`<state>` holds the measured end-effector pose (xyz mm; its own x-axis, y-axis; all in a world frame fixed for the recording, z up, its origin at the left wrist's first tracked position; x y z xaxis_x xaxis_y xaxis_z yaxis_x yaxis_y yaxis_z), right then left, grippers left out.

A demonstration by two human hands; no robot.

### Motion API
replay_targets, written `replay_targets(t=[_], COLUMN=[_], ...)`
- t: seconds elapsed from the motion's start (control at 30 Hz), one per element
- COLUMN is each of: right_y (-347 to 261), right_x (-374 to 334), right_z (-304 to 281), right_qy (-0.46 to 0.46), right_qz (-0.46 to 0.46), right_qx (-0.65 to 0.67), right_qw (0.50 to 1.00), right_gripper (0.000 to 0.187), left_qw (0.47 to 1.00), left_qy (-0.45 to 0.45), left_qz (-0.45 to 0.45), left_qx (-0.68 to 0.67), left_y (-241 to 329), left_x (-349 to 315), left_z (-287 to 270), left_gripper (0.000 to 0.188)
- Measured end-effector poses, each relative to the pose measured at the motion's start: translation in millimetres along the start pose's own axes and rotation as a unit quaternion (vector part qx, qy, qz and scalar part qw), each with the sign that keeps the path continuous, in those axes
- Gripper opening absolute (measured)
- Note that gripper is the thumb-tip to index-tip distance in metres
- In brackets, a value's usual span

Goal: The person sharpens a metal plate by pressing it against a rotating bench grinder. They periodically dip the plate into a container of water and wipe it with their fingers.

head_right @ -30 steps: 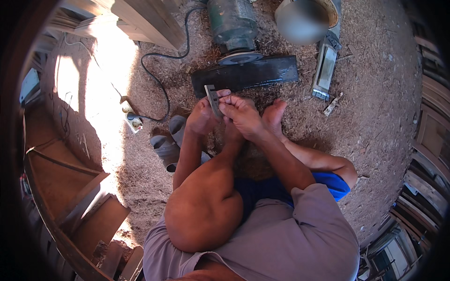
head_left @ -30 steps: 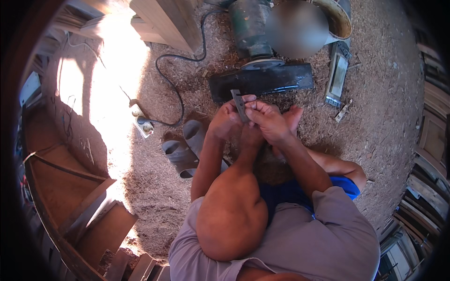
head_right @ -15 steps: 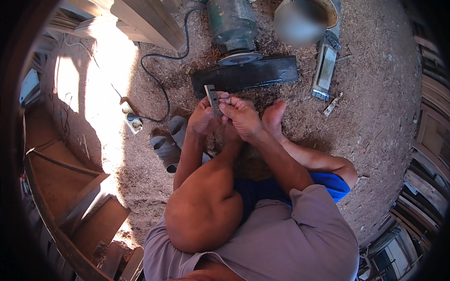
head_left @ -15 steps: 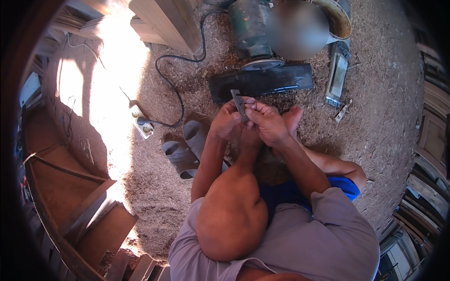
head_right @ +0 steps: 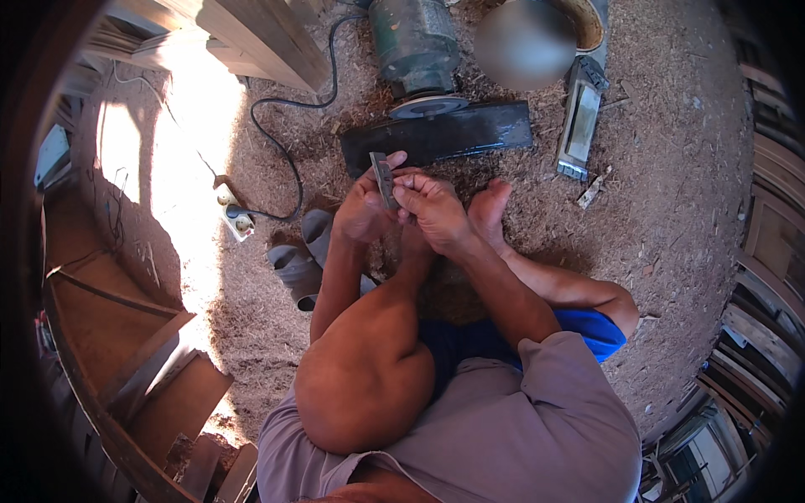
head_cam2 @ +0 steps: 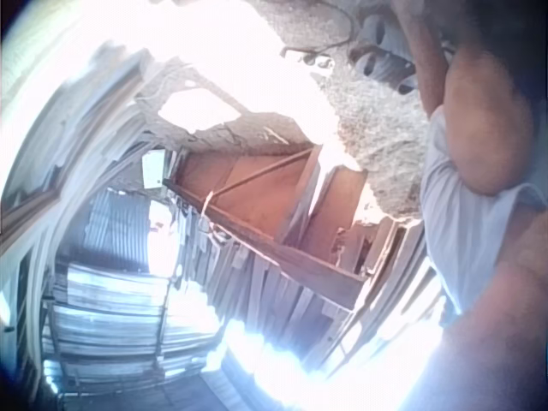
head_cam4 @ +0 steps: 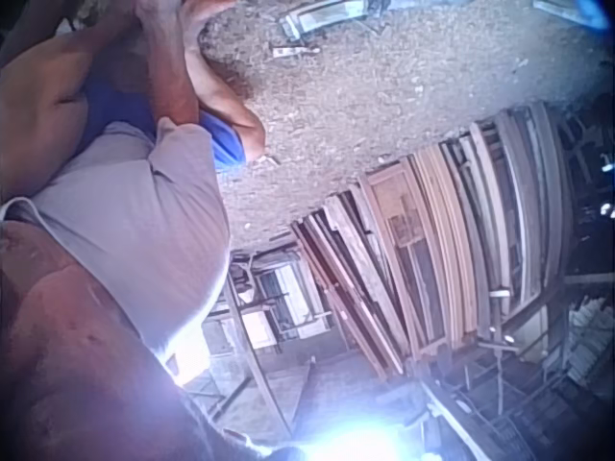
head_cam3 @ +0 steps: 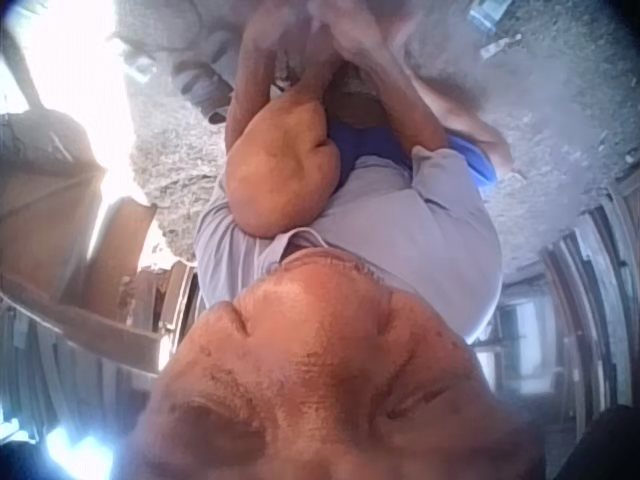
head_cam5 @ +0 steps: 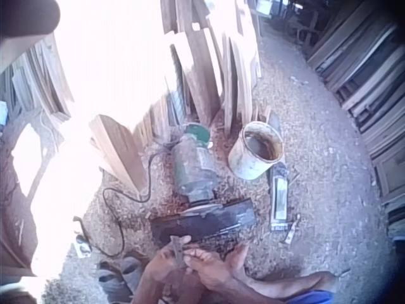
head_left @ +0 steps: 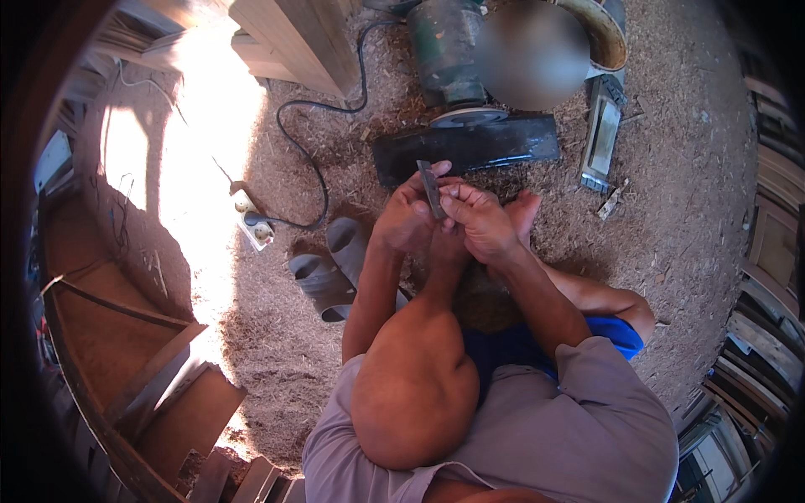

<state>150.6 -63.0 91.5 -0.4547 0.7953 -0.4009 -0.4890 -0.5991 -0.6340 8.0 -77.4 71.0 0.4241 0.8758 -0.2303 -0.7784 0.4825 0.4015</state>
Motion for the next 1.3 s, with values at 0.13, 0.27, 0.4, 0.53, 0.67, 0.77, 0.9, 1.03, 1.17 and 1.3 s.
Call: replay_targets(t=[0.13,0.27,0.4,0.53,0.67,0.77,0.9,1.03,1.17,1.3], right_y=[-3,-11,-26,-38,-39,-43,-46,-39,-36,-37], right_x=[-1,-5,-13,-23,-25,-26,-24,-18,-15,-15], right_z=[2,3,4,11,-1,0,3,-7,-6,-8], right_qy=[-0.004,0.041,0.055,0.052,0.071,0.089,0.101,0.092,0.095,0.092], right_qz=[-0.004,-0.006,-0.069,-0.154,-0.163,-0.145,-0.138,-0.152,-0.155,-0.149], right_qx=[-0.01,-0.031,-0.069,-0.157,-0.178,-0.19,-0.184,-0.159,-0.148,-0.153], right_qw=[1.0,0.999,0.994,0.974,0.968,0.967,0.968,0.971,0.972,0.973], right_gripper=[0.015,0.014,0.014,0.015,0.018,0.018,0.016,0.015,0.015,0.018], left_qw=[0.993,0.986,0.988,0.994,0.993,0.996,0.995,0.993,0.993,0.993], left_qy=[0.095,0.125,0.126,0.088,0.11,0.082,0.098,0.109,0.112,0.112], left_qz=[0.071,0.108,0.08,0.057,0.023,-0.008,0.003,0.013,0.012,0.009], left_qx=[-0.021,-0.014,-0.037,-0.042,-0.034,-0.038,-0.035,-0.033,-0.035,-0.041], left_y=[2,-4,-16,-29,-37,-38,-39,-40,-39,-39], left_x=[5,14,28,35,42,43,44,45,45,46], left_z=[-6,-20,-18,-23,-14,-18,-18,-15,-15,-17], left_gripper=[0.039,0.024,0.015,0.012,0.01,0.01,0.008,0.006,0.006,0.006])
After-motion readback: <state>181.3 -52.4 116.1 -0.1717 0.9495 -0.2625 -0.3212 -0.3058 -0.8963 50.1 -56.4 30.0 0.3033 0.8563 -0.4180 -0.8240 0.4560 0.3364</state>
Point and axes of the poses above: each hand's wrist, its own x-axis towards the middle knuckle, its own z-axis out of the palm, y = z × x, the point moved 1 cm from there along x, towards the middle knuckle, and after that the axes turned 7 degrees about -z, right-handed, at the moved point
